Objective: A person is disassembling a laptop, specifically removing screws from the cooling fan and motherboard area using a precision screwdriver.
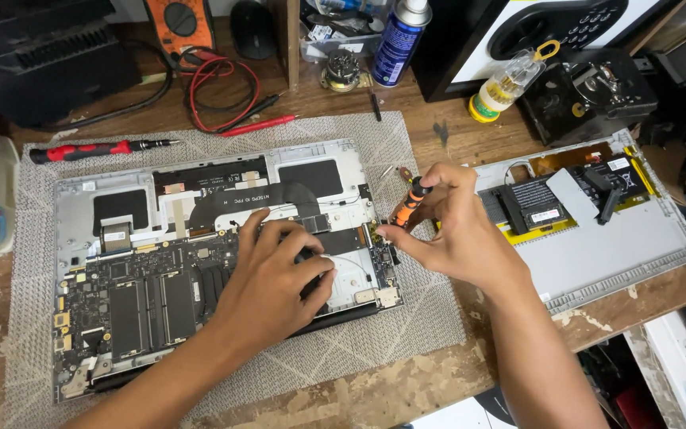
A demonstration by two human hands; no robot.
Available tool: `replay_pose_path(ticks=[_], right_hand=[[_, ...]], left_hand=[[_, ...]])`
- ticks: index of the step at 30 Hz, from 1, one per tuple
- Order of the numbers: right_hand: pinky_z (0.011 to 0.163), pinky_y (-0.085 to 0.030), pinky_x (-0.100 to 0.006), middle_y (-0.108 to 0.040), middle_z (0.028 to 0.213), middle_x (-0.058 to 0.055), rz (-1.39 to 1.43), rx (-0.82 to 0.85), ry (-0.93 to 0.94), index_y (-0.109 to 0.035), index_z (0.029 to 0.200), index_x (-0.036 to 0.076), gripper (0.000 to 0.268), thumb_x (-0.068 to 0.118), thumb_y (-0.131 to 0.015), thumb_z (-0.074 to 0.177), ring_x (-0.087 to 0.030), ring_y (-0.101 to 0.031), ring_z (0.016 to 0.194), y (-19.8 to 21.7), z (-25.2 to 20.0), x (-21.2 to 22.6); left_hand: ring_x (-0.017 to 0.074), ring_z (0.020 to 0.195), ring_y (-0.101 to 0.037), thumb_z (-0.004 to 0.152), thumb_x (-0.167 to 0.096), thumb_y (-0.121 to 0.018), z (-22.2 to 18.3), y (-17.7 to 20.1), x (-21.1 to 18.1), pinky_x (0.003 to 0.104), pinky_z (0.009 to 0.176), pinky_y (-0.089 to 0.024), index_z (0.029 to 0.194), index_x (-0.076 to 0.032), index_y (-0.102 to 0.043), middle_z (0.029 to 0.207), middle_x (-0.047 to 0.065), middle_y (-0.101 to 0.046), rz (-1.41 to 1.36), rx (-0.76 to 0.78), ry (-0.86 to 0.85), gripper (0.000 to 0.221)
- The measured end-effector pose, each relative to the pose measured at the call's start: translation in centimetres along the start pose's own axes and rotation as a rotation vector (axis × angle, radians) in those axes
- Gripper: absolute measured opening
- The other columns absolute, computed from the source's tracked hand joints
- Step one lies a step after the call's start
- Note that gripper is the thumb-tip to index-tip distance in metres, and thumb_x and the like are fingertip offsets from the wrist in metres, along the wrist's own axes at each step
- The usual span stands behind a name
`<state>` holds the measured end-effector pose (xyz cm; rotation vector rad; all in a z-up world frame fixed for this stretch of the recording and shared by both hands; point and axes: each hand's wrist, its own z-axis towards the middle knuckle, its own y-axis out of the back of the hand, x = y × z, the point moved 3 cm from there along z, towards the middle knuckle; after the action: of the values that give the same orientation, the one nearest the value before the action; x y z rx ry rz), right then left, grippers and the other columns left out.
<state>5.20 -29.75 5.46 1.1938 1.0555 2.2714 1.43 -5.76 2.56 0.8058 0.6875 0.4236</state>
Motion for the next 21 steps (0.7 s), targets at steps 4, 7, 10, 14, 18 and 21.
replay_pose_path(ticks=[4, 7, 10, 14, 18, 21], right_hand=[[0.049, -0.047, -0.026, -0.046, 0.094, -0.008, 0.023, -0.006, -0.028, -0.026, 0.121, 0.009, 0.068, 0.018, -0.084, 0.087, -0.016, -0.063, 0.059, -0.4, -0.2, 0.0], [0.055, -0.054, -0.026, -0.044, 0.103, -0.010, 0.022, -0.020, 0.017, -0.026, 0.122, 0.008, 0.067, 0.015, -0.083, 0.088, -0.017, -0.068, 0.068, -0.6, -0.5, 0.2], [0.054, -0.050, -0.034, -0.052, 0.085, -0.006, -0.166, -0.024, 0.034, -0.027, 0.125, 0.011, 0.071, 0.026, -0.086, 0.089, -0.019, -0.058, 0.061, -0.9, -0.9, 0.9], [0.058, -0.064, -0.044, -0.071, 0.081, -0.020, -0.077, -0.072, 0.063, -0.035, 0.118, 0.006, 0.057, 0.007, -0.081, 0.086, -0.035, -0.075, 0.065, -1.5, -1.3, 1.4], [0.069, -0.067, -0.048, -0.071, 0.091, -0.021, 0.126, -0.046, 0.048, -0.034, 0.118, 0.007, 0.055, -0.009, -0.074, 0.083, -0.037, -0.078, 0.076, -0.9, -0.6, 3.1], [0.071, -0.067, -0.053, -0.071, 0.093, -0.023, 0.243, 0.002, 0.074, -0.032, 0.121, 0.004, 0.055, -0.009, -0.071, 0.085, -0.040, -0.077, 0.079, -0.5, -0.2, 4.0]], left_hand=[[0.0311, 0.100, -0.059, 0.084, -0.016, -0.078, 0.0, 0.2, -0.1, 0.065, 0.109, -0.031, 0.082, -0.014, -0.076, 0.094, 0.004, -0.065, 0.005, -0.010, -0.008, 0.004], [0.0300, 0.098, -0.058, 0.086, -0.016, -0.077, 0.0, 0.3, -0.2, 0.064, 0.108, -0.032, 0.082, -0.013, -0.076, 0.094, 0.005, -0.064, 0.020, -0.028, -0.029, 0.005], [0.0301, 0.098, -0.058, 0.085, -0.016, -0.078, -0.1, 0.0, -0.1, 0.064, 0.109, -0.032, 0.082, -0.012, -0.076, 0.093, 0.005, -0.064, 0.018, -0.038, -0.024, 0.005], [0.0282, 0.103, -0.058, 0.085, -0.020, -0.074, -0.3, -0.6, 0.1, 0.064, 0.108, -0.031, 0.079, -0.016, -0.076, 0.088, 0.004, -0.066, 0.067, -0.029, 0.020, 0.008], [0.0285, 0.104, -0.057, 0.086, -0.020, -0.073, -0.5, -0.7, 0.1, 0.064, 0.110, -0.029, 0.080, -0.014, -0.077, 0.090, 0.005, -0.067, 0.053, -0.012, 0.043, 0.009], [0.0291, 0.104, -0.057, 0.086, -0.020, -0.072, -0.3, -0.4, -0.1, 0.065, 0.110, -0.028, 0.080, -0.014, -0.078, 0.091, 0.006, -0.067, 0.039, 0.002, 0.055, 0.011]])
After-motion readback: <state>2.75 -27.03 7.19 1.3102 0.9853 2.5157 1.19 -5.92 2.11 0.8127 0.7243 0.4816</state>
